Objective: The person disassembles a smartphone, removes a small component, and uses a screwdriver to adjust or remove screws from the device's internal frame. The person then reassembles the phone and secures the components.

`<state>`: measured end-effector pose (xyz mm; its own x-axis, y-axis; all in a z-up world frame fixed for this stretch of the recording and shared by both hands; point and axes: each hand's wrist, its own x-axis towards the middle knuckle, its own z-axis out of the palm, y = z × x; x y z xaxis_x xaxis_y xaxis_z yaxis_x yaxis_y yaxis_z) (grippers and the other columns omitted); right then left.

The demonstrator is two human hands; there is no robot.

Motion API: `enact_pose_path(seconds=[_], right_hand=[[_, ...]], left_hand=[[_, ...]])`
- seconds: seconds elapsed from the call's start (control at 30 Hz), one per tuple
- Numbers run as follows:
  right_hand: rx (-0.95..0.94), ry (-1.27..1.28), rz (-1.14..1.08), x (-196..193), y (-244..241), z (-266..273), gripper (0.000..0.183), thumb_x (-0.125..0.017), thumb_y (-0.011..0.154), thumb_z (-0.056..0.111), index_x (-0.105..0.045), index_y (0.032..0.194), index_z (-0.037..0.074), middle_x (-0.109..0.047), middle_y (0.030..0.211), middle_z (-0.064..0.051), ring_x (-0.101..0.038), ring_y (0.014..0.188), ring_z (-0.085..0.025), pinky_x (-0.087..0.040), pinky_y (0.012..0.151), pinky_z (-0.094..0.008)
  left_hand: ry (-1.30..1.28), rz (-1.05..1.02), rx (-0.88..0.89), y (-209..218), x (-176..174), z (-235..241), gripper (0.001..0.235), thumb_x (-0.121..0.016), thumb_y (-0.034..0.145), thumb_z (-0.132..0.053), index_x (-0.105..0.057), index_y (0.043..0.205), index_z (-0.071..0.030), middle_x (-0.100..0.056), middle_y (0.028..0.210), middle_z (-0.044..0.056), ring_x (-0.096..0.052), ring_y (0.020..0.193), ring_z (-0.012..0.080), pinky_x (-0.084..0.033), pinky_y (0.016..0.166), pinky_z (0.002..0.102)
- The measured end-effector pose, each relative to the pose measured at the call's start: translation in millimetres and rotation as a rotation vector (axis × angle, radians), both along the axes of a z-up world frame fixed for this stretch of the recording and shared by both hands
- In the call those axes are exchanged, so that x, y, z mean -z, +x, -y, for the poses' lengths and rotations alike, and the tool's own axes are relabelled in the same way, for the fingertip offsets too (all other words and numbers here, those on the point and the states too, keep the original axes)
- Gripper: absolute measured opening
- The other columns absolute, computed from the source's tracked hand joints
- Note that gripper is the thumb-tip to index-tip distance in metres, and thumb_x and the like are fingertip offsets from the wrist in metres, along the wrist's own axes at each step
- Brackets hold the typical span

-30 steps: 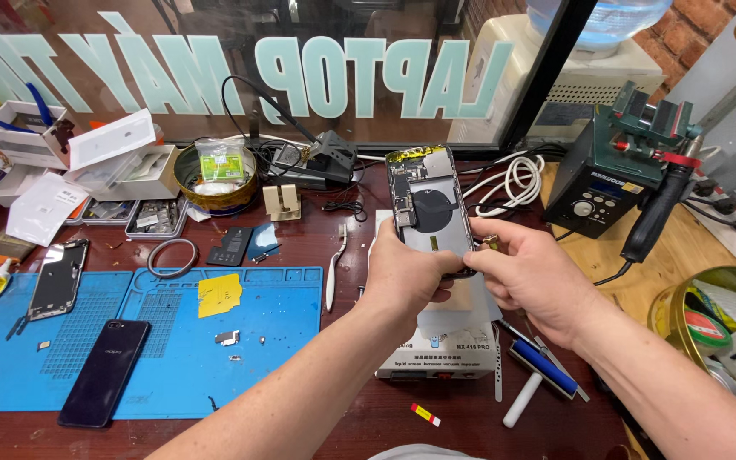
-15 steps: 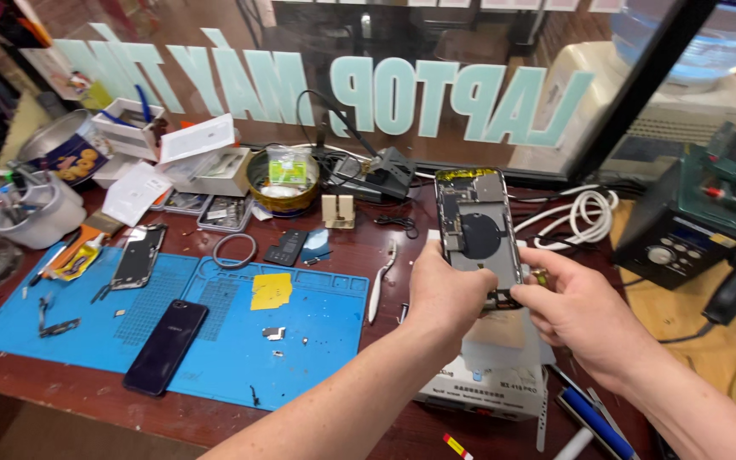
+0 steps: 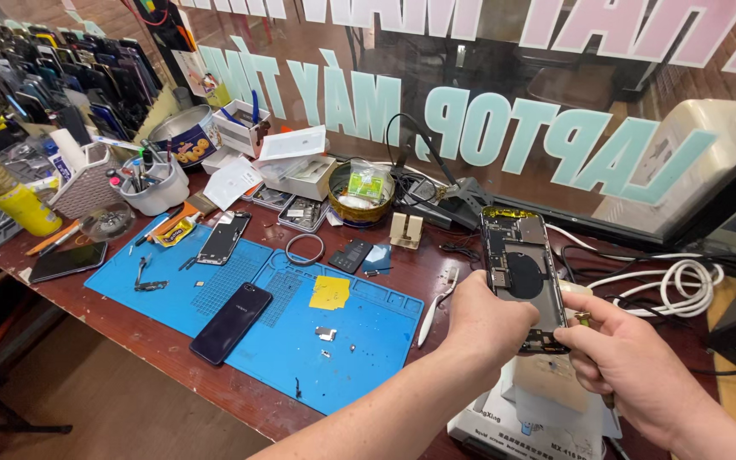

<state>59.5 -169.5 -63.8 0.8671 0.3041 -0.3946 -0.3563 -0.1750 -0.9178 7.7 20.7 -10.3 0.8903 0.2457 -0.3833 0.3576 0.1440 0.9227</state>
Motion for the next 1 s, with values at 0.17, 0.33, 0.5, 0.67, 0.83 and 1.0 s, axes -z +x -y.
enact_pose_path(seconds=[0.17,0.33,0.5,0.67,0.83,1.0], right_hand=[[-0.034,0.028,0.015,5,7,-4,0.057,-0.065,0.093,0.003,-0.060,0.148,0.016,-0.037,0.066,0.005,-0.032,0.050,-0.009,-0.026,0.043,-0.029],[-0.034,0.007,-0.011,20,13,2,0.057,-0.065,0.093,0.002,-0.059,0.147,0.016,-0.038,0.065,0.003,-0.031,0.049,-0.010,-0.024,0.043,-0.029],[-0.032,0.031,-0.014,30,20,10,0.053,-0.066,0.093,0.001,-0.061,0.143,0.015,-0.039,0.065,0.003,-0.031,0.048,-0.010,-0.024,0.043,-0.030],[-0.019,0.018,-0.046,15,18,5,0.049,-0.065,0.092,0.003,-0.062,0.139,0.016,-0.037,0.064,0.003,-0.029,0.049,-0.010,-0.022,0.043,-0.030],[0.048,-0.053,-0.038,-23,-6,-17,0.046,-0.063,0.090,0.005,-0.067,0.135,0.017,-0.037,0.062,0.003,-0.029,0.049,-0.010,-0.022,0.045,-0.029],[0.016,-0.031,-0.015,-44,-23,-20,0.046,-0.062,0.089,0.006,-0.066,0.135,0.013,-0.037,0.063,0.005,-0.031,0.049,-0.007,-0.025,0.044,-0.027]], left_hand=[[0.000,0.031,-0.028,2,7,-1,0.033,-0.071,0.073,0.003,-0.064,0.104,-0.005,-0.074,0.100,0.007,-0.071,0.089,0.0156,-0.056,0.078,0.032],[-0.006,0.049,-0.029,0,12,0,0.032,-0.070,0.074,0.002,-0.068,0.105,-0.006,-0.076,0.101,0.005,-0.072,0.091,0.0140,-0.056,0.081,0.031],[0.058,0.035,-0.013,1,7,3,0.033,-0.069,0.075,0.001,-0.069,0.107,-0.008,-0.077,0.103,0.006,-0.073,0.094,0.0156,-0.056,0.083,0.032],[0.127,0.009,0.012,5,5,6,0.032,-0.071,0.077,0.000,-0.068,0.108,-0.007,-0.076,0.105,0.007,-0.073,0.096,0.0175,-0.057,0.085,0.034],[0.085,0.129,0.025,5,12,7,0.031,-0.074,0.075,-0.002,-0.072,0.106,-0.004,-0.078,0.100,0.006,-0.073,0.091,0.0157,-0.057,0.081,0.033],[-0.095,0.154,0.099,15,34,1,0.034,-0.070,0.071,0.006,-0.069,0.104,-0.001,-0.077,0.096,0.009,-0.073,0.083,0.0178,-0.059,0.074,0.033]])
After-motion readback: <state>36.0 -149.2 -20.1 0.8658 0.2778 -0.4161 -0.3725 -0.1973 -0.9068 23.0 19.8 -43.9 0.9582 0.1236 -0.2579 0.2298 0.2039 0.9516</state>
